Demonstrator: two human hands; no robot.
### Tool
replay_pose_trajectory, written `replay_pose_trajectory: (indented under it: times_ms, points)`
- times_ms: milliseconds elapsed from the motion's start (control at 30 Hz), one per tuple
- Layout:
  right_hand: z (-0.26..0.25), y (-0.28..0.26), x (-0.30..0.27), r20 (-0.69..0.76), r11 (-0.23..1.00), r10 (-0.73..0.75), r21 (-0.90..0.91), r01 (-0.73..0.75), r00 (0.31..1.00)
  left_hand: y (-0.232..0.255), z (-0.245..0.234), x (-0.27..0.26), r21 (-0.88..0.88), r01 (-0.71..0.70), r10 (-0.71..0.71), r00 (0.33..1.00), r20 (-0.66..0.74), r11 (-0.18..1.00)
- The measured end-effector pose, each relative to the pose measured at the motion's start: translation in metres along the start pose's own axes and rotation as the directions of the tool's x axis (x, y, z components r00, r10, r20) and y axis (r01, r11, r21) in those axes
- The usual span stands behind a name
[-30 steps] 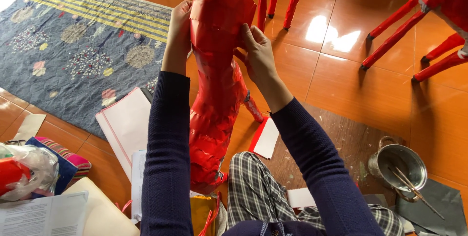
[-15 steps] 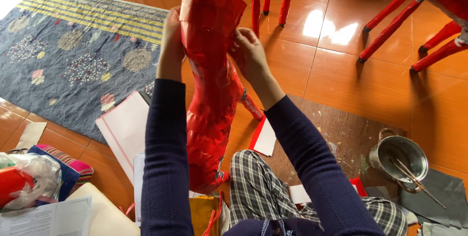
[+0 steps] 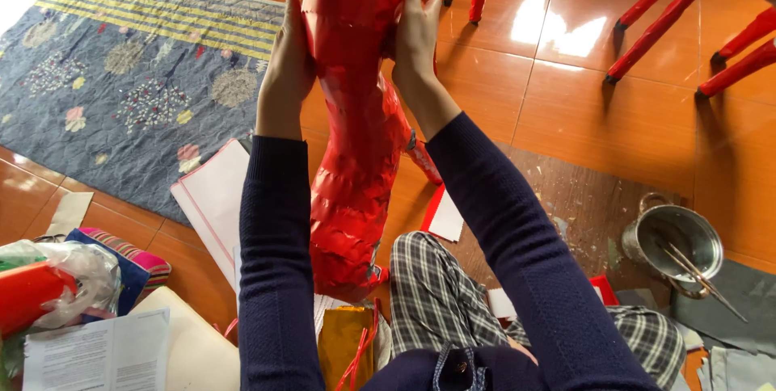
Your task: Decorating a reindeer-shaped figure with red paper and adhesive
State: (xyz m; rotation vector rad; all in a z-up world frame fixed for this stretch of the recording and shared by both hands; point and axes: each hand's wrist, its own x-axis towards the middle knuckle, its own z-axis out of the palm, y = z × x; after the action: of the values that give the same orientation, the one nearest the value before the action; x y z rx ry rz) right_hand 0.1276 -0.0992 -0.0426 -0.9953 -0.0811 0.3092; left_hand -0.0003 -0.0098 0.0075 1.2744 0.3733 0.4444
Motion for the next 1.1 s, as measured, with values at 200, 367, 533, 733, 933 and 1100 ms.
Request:
replay_pose_trajectory:
  times_ms: [200,367,533,733,933,1100]
  points:
    - [-0.037,0.029,0.006,0.157,0.867,0.343,0.327,-0.376,0.926,-0.022,-0.017,0.012,-0.203,0.01,0.014,0.993,0.115,0.979]
    - [-0.14,0.073,-0.011,0.124,0.896,0.429,0.068,-0.439,0.895,-0.066,-0.07,-0.013,-0.165,-0.156,0.122,0.973,-0.195,0.974]
    - [-0.319,0.168,-0.025,0.095,0.866,0.5,-0.07,-0.495,0.861,-0.102,-0.005,-0.129,-0.26,-0.206,0.021,0.818,-0.574,0.943]
    - [-0.47,0.161,-0.115,-0.065,0.778,0.615,-0.114,-0.618,0.786,-0.365,-0.005,-0.148,0.209,0.104,-0.14,0.976,0.165,0.972]
    - [-0.584,0.082,-0.204,-0.14,0.832,0.505,-0.186,-0.523,0.852,-0.482,-0.01,0.012,0.581,0.069,0.185,0.912,-0.367,0.811]
    - [-0.643,0.029,-0.282,-0.267,0.93,0.336,-0.06,-0.364,0.903,-0.425,0.007,0.029,0.619,-0.01,0.367,0.812,-0.453,0.785]
